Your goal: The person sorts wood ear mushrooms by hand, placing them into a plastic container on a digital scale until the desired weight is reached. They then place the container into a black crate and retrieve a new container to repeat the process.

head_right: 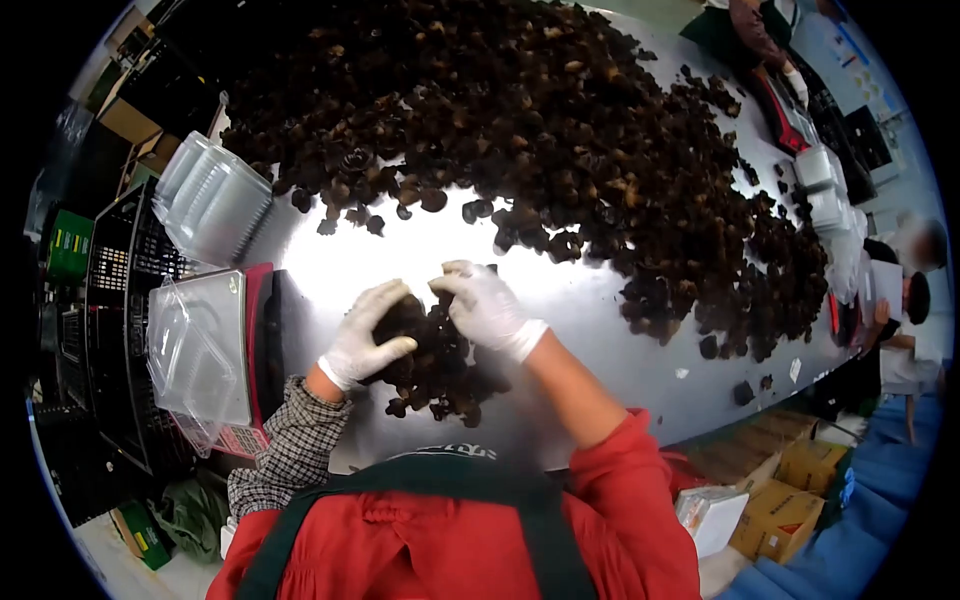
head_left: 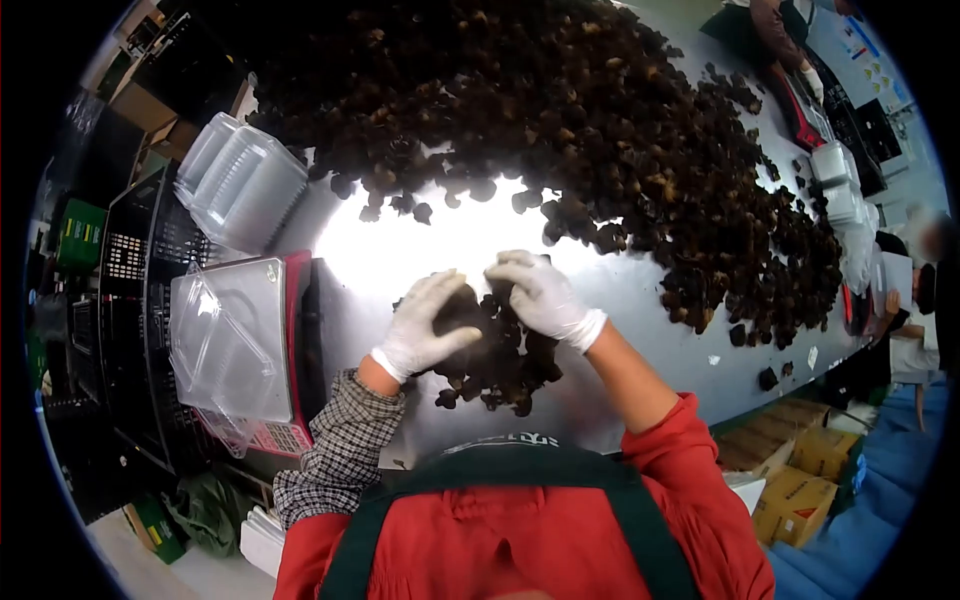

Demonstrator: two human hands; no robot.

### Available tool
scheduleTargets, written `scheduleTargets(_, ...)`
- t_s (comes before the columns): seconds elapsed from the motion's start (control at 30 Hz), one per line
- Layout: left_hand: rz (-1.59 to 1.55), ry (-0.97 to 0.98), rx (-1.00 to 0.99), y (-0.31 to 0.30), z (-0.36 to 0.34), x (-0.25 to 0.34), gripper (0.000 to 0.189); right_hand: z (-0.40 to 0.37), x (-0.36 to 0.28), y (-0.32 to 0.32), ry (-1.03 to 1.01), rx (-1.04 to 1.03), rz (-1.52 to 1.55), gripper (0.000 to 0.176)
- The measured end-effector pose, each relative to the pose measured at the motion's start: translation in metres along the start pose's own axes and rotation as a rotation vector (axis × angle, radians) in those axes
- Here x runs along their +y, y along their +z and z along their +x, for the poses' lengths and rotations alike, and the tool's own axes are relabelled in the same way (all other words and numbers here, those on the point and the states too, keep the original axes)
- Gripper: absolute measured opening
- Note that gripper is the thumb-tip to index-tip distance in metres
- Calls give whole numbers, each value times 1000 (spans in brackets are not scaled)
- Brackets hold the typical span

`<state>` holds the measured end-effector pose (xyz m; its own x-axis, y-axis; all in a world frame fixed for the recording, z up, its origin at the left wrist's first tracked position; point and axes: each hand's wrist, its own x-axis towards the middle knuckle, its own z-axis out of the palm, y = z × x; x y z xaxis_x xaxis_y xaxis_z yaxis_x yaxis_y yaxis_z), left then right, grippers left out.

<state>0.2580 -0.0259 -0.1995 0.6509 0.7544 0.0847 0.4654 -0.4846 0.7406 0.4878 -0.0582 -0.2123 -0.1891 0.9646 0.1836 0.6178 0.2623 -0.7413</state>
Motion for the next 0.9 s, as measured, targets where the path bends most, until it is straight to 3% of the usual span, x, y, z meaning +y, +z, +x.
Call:
scheduleTargets(0.07,-82,14,73,-10,-7,-5,66,-10,-1,-23,90,122,114,31)
scheduleTargets(0.2,-155,-35,165,-25,-36,-12,66,-60,27,-52,241,169,169,30)
scheduleTargets(0.27,-192,-68,256,-30,-58,-13,67,-90,34,-64,209,174,-22,38)
scheduleTargets(0.4,137,-173,220,-18,-114,-30,99,-144,31,-52,176,193,-303,62)
scheduleTargets(0.43,181,-193,137,-10,-122,-32,113,-154,31,-41,212,146,-283,80)
scheduleTargets(0.63,319,-144,58,4,-70,-31,127,-95,30,-7,33,115,-285,97)
scheduleTargets(0.8,145,143,-58,20,-51,-14,129,-63,15,8,-133,-22,-208,98)
scheduleTargets(0.9,310,282,-57,33,-71,-3,129,-93,-6,15,-283,-103,-192,100)
